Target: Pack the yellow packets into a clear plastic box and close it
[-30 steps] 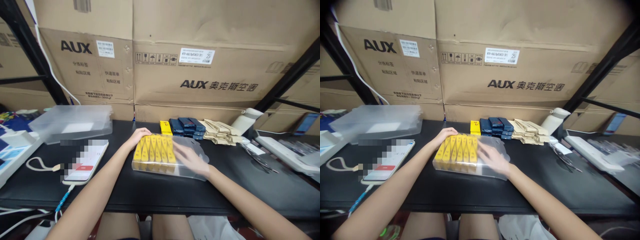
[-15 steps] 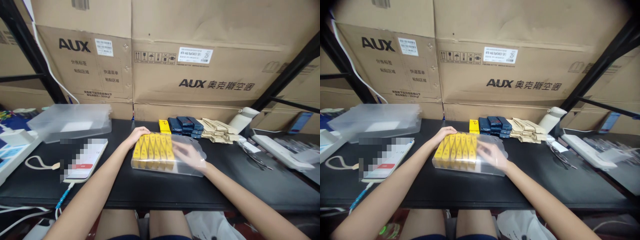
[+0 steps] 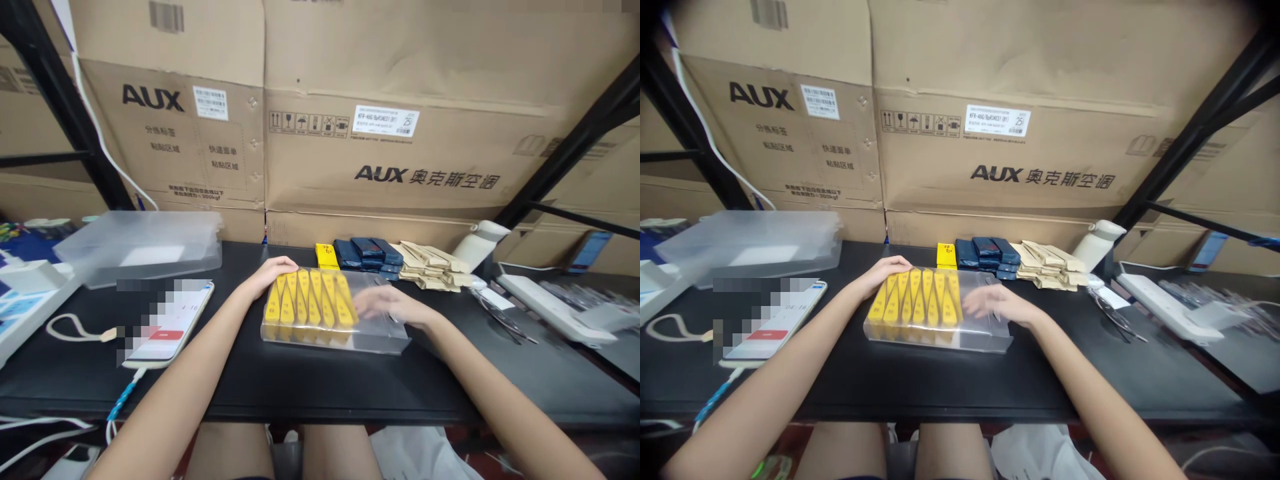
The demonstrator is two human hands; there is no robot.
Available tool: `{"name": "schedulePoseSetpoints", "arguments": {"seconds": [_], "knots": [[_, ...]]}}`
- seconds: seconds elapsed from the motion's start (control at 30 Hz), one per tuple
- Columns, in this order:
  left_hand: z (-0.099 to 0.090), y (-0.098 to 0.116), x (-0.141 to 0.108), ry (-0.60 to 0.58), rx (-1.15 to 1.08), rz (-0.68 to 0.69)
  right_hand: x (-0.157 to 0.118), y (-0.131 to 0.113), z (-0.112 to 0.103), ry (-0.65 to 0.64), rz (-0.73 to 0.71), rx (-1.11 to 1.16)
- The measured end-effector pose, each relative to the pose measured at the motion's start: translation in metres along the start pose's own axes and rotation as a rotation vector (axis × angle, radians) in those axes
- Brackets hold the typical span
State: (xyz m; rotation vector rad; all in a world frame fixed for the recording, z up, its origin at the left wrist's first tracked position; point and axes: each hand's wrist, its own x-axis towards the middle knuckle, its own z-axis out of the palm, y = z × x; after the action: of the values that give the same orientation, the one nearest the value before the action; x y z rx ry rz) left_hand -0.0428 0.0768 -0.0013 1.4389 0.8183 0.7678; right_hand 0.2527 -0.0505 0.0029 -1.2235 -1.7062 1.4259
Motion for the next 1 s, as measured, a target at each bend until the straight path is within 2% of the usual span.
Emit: {"name": "schedulePoseSetpoints", "arguments": {"seconds": [0.13, 0.23, 0.33, 0.4, 0.47, 0.6, 0.7, 0.8, 0.9, 1.0], "knots": [[-0.001, 0.003, -0.002, -0.028, -0.013, -0.014, -0.02, 0.006, -0.036, -0.029, 0.165, 0.124], [-0.001, 0.003, -0.001, -0.029, -0.044, -0.025, -0.023, 0.012, -0.051, 0.111, 0.119, 0.253], [-0.002, 0.0, 0.0, -0.042, -0.072, -0.034, -0.016, 0.015, -0.053, 0.345, 0.009, 0.345], [-0.003, -0.003, 0.001, -0.05, -0.079, -0.037, -0.012, 0.016, -0.051, 0.452, -0.049, 0.375], [-0.003, -0.005, 0.002, -0.054, -0.081, -0.033, -0.009, 0.016, -0.049, 0.481, -0.046, 0.38], [-0.003, -0.007, 0.004, -0.044, -0.089, -0.032, -0.008, 0.013, -0.048, 0.47, 0.1, 0.298], [-0.003, -0.008, 0.005, -0.019, -0.099, -0.041, -0.007, 0.011, -0.048, 0.485, 0.131, 0.255], [-0.003, -0.009, 0.005, -0.004, -0.088, -0.03, -0.004, 0.011, -0.043, 0.631, 0.056, 0.206], [-0.005, -0.01, 0.005, 0.001, -0.054, -0.009, 0.002, 0.005, -0.034, 0.833, -0.118, 0.008], [-0.005, -0.012, 0.007, 0.004, -0.04, -0.007, 0.012, -0.011, -0.025, 0.882, -0.304, -0.236]]}}
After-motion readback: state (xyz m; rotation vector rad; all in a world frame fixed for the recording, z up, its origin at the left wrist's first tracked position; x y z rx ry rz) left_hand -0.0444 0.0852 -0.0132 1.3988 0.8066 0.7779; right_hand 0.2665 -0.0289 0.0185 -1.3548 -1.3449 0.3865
